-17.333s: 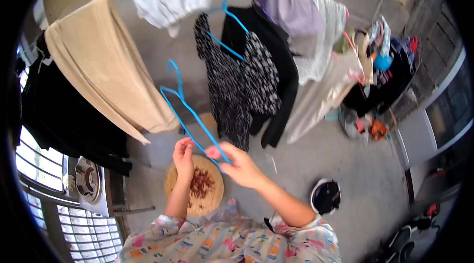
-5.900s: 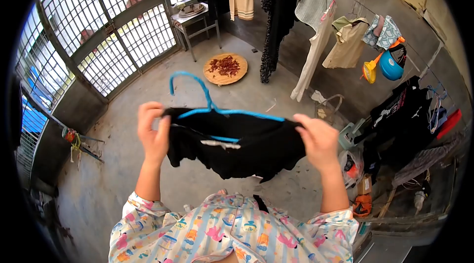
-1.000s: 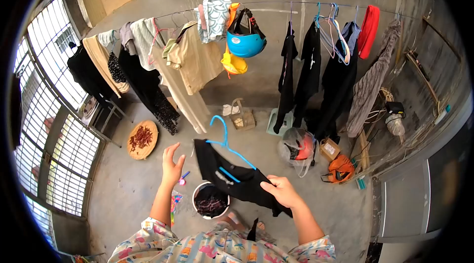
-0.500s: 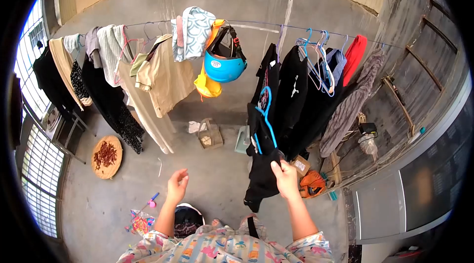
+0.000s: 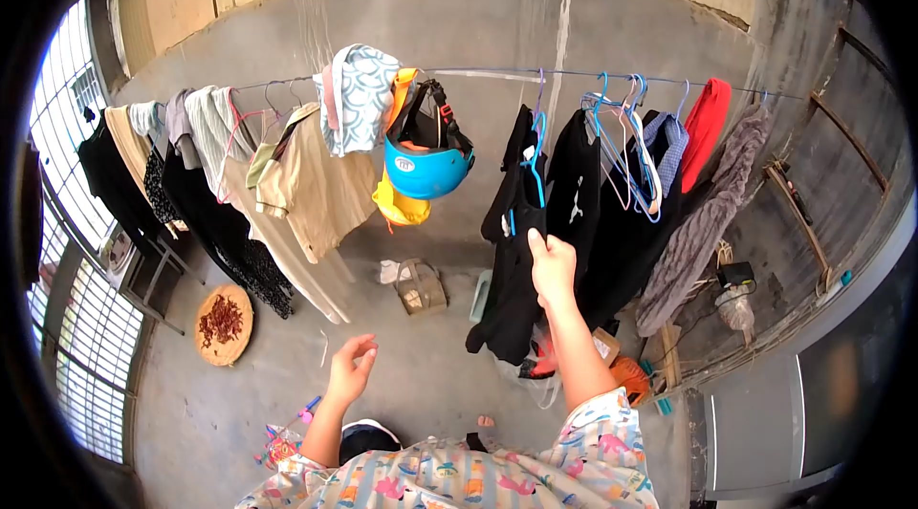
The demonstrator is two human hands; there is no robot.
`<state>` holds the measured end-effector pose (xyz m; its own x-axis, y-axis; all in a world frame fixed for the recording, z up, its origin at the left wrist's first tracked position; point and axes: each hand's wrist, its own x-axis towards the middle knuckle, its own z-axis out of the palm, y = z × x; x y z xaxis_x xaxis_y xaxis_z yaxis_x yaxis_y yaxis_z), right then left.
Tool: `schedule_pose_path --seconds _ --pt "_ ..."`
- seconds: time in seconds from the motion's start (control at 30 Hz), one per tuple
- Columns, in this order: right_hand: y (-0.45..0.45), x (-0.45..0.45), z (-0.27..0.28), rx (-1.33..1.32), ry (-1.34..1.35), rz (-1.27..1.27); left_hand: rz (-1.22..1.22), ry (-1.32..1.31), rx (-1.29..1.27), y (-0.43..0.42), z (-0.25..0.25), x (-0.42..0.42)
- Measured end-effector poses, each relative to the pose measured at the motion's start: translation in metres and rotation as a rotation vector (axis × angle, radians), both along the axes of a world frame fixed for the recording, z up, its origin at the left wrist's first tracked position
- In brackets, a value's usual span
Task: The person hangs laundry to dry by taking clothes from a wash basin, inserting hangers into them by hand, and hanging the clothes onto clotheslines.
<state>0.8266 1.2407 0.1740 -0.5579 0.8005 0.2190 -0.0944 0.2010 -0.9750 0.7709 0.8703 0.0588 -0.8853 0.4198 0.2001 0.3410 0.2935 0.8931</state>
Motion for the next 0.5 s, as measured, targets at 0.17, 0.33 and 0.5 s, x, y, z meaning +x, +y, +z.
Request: schedule_pose_path --seconds 0.17,0.33,0.5 --pt "0.036 -0.036 0.053 0.104 0.027 0.037 -0.042 0.056 -0.001 0.047 0.015 -0.004" --pt "0.078 -0.090 0.057 0.199 0.015 0.069 -0.092 0.044 -0.072 0.076 0.007 -0.004" --pt "0.094 -0.129 0.031 0.155 0.009 0.092 -0.048 0.001 -0.118 0.101 0.007 -0.003"
